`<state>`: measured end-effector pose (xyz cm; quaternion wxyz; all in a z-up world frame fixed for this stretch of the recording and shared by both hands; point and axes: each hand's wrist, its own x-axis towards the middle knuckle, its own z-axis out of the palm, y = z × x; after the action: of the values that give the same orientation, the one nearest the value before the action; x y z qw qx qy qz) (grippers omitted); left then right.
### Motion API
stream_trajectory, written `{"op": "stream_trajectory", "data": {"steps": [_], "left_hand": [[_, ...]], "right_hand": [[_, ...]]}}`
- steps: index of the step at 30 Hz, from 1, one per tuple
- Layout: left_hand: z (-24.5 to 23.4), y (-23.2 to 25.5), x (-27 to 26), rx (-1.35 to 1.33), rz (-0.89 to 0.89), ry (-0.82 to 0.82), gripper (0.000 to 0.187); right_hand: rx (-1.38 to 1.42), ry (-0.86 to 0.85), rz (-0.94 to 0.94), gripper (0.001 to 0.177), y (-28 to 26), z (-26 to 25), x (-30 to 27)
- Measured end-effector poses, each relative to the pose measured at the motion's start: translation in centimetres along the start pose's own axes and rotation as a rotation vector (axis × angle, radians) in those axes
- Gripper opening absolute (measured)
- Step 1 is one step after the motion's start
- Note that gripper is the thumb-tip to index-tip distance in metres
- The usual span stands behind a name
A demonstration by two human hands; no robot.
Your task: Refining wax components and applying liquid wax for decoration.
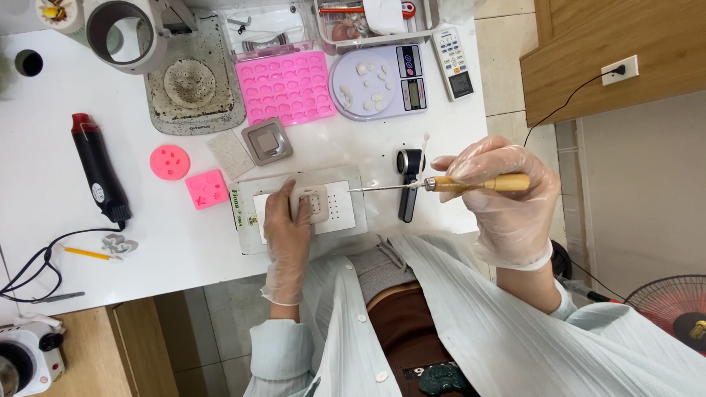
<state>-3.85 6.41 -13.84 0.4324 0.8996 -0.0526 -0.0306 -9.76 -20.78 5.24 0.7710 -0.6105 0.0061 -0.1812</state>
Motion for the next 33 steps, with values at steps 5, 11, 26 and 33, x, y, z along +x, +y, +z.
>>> {"op": "stream_trajectory", "data": {"steps": [5, 11, 26, 33], "left_hand": [[-2.0, 2.6, -0.3, 0.223, 0.125, 0.085, 0.045], [-4.8, 8.1, 1.0, -0.360, -0.172, -0.054, 0.038], [-9.0, 16.1, 4.4, -0.847, -0.369, -0.966, 0.013], [-6.1, 13.4, 3.6, -0.894, -0.272, -0.691, 0.014]], "right_hand": [[0.004, -0.018, 0.053, 0.014, 0.0, 0.5, -0.3], [0.070, -0.064, 0.163, 0.016, 0.7, 0.3, -0.8], [-0.432, -0.403, 0.184, 0.021, -0.5, 0.0, -0.2], [-0.864, -0.401, -0.090, 0.029, -0.9, 1.1, -0.4]]}}
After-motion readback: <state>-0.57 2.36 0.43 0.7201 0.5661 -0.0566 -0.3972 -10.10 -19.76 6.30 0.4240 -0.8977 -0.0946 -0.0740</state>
